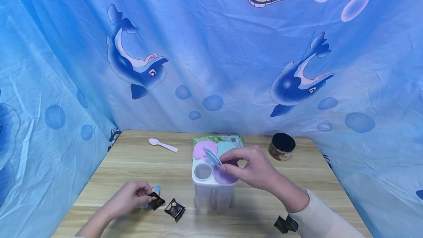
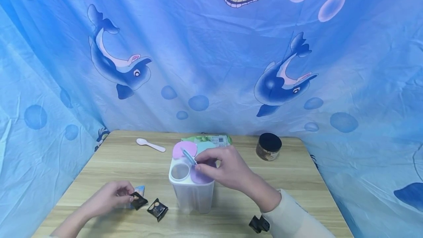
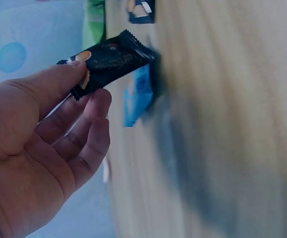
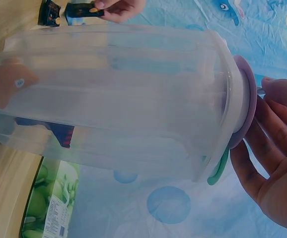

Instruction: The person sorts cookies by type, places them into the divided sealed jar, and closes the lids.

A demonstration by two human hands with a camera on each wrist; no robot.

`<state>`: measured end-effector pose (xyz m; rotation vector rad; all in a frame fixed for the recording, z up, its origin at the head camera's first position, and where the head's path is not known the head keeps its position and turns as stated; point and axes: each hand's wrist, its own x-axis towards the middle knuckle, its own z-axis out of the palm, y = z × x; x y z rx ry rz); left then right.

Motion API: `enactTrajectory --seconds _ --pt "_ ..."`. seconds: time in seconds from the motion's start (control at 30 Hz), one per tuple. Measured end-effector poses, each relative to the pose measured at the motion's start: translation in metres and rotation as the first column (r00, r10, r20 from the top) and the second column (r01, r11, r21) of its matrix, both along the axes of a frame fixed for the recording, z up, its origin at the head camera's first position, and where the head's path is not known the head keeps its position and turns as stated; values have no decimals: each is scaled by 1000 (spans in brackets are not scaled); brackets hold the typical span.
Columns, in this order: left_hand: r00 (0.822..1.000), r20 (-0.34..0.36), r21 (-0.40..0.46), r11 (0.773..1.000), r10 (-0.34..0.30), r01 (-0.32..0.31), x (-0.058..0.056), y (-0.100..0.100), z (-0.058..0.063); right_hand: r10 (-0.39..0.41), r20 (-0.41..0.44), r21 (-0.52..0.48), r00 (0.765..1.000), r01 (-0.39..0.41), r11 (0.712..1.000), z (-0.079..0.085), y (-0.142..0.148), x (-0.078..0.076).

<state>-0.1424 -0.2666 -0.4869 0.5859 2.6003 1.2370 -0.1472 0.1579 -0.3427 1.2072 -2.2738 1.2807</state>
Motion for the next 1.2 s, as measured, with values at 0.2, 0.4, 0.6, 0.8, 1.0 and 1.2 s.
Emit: enactTrajectory --seconds 0.2,0.4,0.6,0.8,1.0,1.2 --pt "998 -58 -10 1000 -8 7 -6 2 33 5 -10 -1 1000 -5 1000 1 0 0" --pt "986 -167 -29 1000 4 -9 -8 17 76 6 -21 2 1000 -6 1000 1 0 0" --pt "956 -287 2 998 65 -67 -5 44 112 8 -17 2 1000 -8 1000 2 0 0" --pt "955 -285 123 991 83 -50 -5 73 130 10 -4 0 1000 -10 1000 2 0 1" --pt "963 -261 226 974 67 -7 -7 92 143 15 -6 4 1000 -15 1000 2 -1 0" --pt "964 -264 267 962 17 56 -7 103 154 13 10 3 1000 -13 1000 2 0 0"
